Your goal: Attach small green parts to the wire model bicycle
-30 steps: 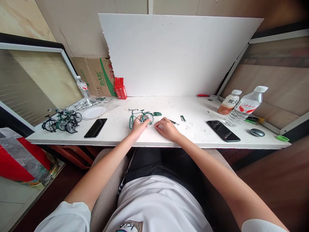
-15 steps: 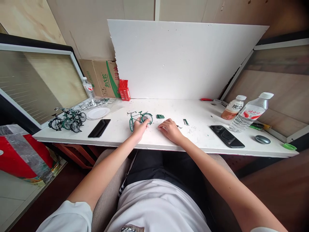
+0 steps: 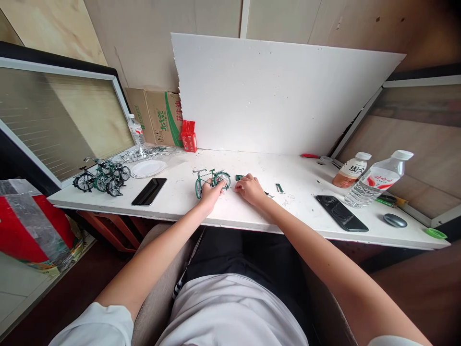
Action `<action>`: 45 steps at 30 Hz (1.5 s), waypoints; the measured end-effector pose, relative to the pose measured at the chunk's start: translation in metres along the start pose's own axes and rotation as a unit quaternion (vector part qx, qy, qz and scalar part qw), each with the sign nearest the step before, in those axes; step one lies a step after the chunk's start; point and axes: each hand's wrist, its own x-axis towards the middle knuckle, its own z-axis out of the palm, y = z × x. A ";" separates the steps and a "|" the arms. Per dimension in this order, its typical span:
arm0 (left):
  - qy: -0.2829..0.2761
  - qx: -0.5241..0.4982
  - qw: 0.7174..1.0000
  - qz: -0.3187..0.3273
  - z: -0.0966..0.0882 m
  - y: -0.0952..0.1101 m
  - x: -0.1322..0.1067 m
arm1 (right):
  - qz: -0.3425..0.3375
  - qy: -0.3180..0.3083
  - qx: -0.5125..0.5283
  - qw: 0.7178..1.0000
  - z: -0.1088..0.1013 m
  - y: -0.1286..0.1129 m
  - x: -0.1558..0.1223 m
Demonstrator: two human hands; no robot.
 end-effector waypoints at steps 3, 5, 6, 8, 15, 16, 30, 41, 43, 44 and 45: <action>0.001 0.001 1.000 -0.009 0.000 0.001 -0.001 | 0.030 0.000 0.000 1.000 0.005 0.004 0.012; 0.001 0.004 1.000 -0.011 0.000 0.002 -0.001 | 0.034 0.001 -0.004 0.999 0.006 0.005 0.016; 0.001 0.003 1.000 -0.010 0.001 0.002 -0.001 | 0.028 0.004 -0.004 1.000 0.006 0.004 0.018; 0.002 -0.002 1.000 -0.005 0.001 0.002 -0.001 | 0.005 0.012 -0.002 1.000 0.007 0.002 0.018; 0.000 0.006 1.000 0.002 0.001 -0.001 0.000 | -0.011 0.009 -0.020 1.000 0.013 -0.005 0.015; -0.001 0.007 1.000 0.005 0.001 -0.001 0.000 | -0.011 0.008 -0.026 1.000 0.013 -0.006 0.015; -0.038 0.055 0.997 0.028 0.000 -0.006 -0.001 | -0.050 0.031 -0.062 0.996 0.003 -0.009 -0.006; -0.094 0.100 0.990 0.035 0.004 0.009 -0.016 | -0.060 0.131 0.138 0.980 -0.017 -0.017 -0.041; -0.107 0.101 0.989 0.031 0.005 0.012 -0.019 | -0.062 0.145 0.158 0.975 -0.017 -0.017 -0.042; -0.113 0.101 0.988 0.030 0.005 0.014 -0.020 | -0.065 0.154 0.163 0.972 -0.016 -0.017 -0.042; -0.119 0.101 0.987 0.032 0.005 0.015 -0.021 | -0.070 0.164 0.168 0.969 -0.016 -0.017 -0.041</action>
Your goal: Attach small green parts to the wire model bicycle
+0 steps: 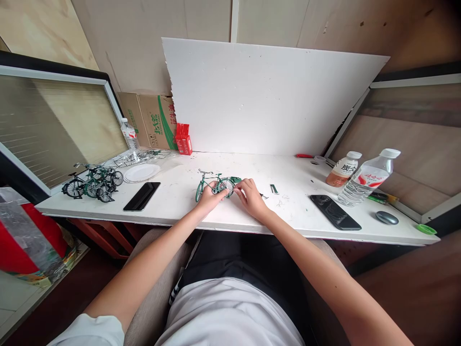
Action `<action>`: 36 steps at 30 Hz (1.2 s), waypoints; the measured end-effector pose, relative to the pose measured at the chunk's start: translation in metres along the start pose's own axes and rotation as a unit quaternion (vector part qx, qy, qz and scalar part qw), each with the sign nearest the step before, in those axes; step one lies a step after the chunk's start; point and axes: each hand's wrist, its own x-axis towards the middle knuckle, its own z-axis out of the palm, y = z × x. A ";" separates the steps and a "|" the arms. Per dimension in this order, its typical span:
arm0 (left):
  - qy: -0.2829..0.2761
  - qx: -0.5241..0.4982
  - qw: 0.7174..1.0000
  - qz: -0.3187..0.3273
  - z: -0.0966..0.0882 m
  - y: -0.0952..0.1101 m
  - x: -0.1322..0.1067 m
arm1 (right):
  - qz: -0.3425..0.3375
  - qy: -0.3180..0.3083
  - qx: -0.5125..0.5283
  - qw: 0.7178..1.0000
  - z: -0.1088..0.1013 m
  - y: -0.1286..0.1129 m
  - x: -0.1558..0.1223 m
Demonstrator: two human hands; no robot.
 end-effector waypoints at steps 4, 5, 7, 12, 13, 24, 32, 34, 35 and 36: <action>-0.021 0.013 1.000 0.012 -0.001 0.001 -0.001 | -0.021 0.038 0.011 0.999 0.002 0.001 0.001; -0.026 0.019 0.999 0.014 -0.002 0.001 -0.001 | -0.026 0.044 0.009 0.999 0.003 0.001 0.001; -0.034 0.024 0.999 0.019 -0.003 -0.001 -0.001 | -0.038 0.049 0.001 0.998 0.003 0.001 0.001; -0.064 0.008 0.998 0.026 -0.004 -0.009 0.004 | -0.040 0.061 -0.038 0.997 0.004 0.001 -0.001; -0.072 0.003 0.997 0.025 -0.004 -0.010 0.005 | -0.037 0.060 -0.046 0.996 0.004 0.001 -0.001; -0.142 -0.024 0.989 0.024 -0.007 -0.013 0.010 | -0.028 0.034 -0.092 0.995 0.007 0.003 -0.003; -0.151 -0.041 0.988 0.015 -0.008 -0.007 0.008 | -0.038 0.041 -0.103 0.993 0.007 0.003 -0.003; -0.153 -0.038 0.987 0.019 -0.008 -0.008 0.008 | -0.035 0.043 -0.100 0.993 0.008 0.003 -0.004; -0.155 -0.036 0.987 0.021 -0.008 -0.009 0.009 | -0.032 0.041 -0.097 0.994 0.008 0.004 -0.004; -0.155 -0.033 0.987 0.023 -0.009 -0.010 0.009 | -0.028 0.040 -0.094 0.994 0.008 0.004 -0.004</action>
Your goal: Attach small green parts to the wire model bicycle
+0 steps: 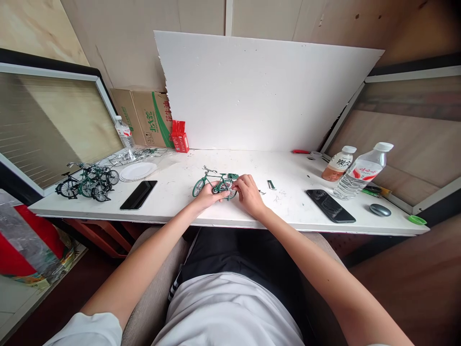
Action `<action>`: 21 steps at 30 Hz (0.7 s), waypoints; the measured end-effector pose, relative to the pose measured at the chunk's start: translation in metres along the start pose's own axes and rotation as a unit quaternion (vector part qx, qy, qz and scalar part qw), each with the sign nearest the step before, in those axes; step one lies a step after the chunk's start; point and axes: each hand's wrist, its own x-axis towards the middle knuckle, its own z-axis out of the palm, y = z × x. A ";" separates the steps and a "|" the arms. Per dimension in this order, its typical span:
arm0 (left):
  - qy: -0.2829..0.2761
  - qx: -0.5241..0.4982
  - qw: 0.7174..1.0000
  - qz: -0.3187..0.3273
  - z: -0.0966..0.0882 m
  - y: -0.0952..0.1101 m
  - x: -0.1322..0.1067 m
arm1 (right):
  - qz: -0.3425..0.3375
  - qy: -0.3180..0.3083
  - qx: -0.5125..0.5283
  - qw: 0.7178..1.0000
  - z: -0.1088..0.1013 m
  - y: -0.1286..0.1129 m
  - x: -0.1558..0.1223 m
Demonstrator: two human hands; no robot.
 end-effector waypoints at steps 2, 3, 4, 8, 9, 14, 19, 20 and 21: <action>-0.003 0.005 1.000 0.003 -0.001 -0.003 0.001 | 0.006 -0.004 0.005 1.000 0.001 0.000 0.000; -0.002 0.005 1.000 0.004 -0.001 -0.004 0.001 | 0.009 -0.006 0.008 1.000 0.001 0.000 0.000; -0.002 0.004 1.000 0.005 -0.002 -0.005 0.002 | 0.010 -0.007 0.011 1.000 0.000 0.000 0.000; 0.004 0.003 1.000 0.001 -0.003 -0.007 0.002 | 0.012 -0.004 0.027 1.000 -0.003 -0.003 0.001; 0.006 0.005 1.000 0.000 -0.004 -0.008 0.002 | 0.014 -0.003 0.032 0.999 -0.004 -0.004 0.001; 0.013 0.004 1.000 0.006 -0.005 -0.009 0.003 | 0.012 0.019 0.058 0.998 -0.007 -0.005 0.000; 0.021 0.002 1.000 0.002 -0.004 -0.009 0.003 | 0.004 0.013 0.048 0.999 -0.008 -0.007 0.000; 0.023 0.004 1.000 0.001 -0.004 -0.009 0.003 | 0.003 0.008 0.045 0.999 -0.008 -0.007 0.000; 0.023 0.005 1.000 0.002 -0.003 -0.009 0.002 | 0.001 0.005 0.043 0.999 -0.008 -0.007 0.000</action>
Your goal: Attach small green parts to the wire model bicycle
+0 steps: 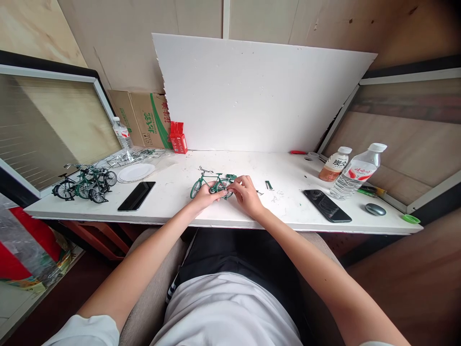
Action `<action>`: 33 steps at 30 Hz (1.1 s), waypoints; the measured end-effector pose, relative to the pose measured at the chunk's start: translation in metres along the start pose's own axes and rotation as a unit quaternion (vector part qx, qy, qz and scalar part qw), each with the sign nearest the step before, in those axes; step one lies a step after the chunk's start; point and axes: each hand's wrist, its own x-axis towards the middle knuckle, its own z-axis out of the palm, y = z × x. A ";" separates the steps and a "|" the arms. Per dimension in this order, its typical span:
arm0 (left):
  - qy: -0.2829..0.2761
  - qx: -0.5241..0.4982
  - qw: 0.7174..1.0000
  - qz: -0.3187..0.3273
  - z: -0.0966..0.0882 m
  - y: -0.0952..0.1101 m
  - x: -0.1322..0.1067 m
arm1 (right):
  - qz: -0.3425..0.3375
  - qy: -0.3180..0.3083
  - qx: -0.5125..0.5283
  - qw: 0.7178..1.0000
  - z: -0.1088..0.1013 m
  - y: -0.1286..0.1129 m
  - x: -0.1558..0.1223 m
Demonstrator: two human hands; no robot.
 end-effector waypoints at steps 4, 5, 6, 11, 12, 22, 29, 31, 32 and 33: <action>-0.002 -0.002 1.000 0.006 0.001 0.001 0.000 | -0.001 0.015 -0.001 1.000 0.000 0.001 0.000; -0.002 -0.004 1.000 0.005 0.001 0.001 0.000 | 0.002 0.020 0.001 1.000 0.000 0.001 0.000; -0.001 -0.004 1.000 0.004 0.001 0.001 0.000 | 0.005 0.024 0.005 1.000 0.000 0.001 0.000; 0.009 0.010 1.000 -0.015 0.002 0.001 0.000 | 0.015 0.044 0.023 0.999 -0.003 -0.002 0.001; 0.013 0.015 1.000 -0.017 0.002 0.001 0.000 | 0.022 0.051 0.021 0.998 -0.003 -0.003 0.001; 0.041 0.061 0.997 -0.036 0.005 0.001 -0.001 | 0.057 0.016 0.036 0.998 -0.004 -0.005 -0.002; 0.032 0.046 0.998 -0.030 0.005 0.000 -0.001 | 0.032 0.009 0.036 0.999 -0.001 0.000 0.002; 0.034 0.043 0.998 -0.031 0.005 -0.001 -0.001 | 0.027 0.009 0.035 0.999 0.000 0.002 0.003; 0.034 0.042 0.998 -0.032 0.005 -0.001 -0.001 | 0.025 0.009 0.035 0.999 0.000 0.002 0.002; 0.034 0.041 0.998 -0.031 0.005 -0.001 -0.001 | 0.024 0.008 0.034 0.999 0.000 0.002 0.002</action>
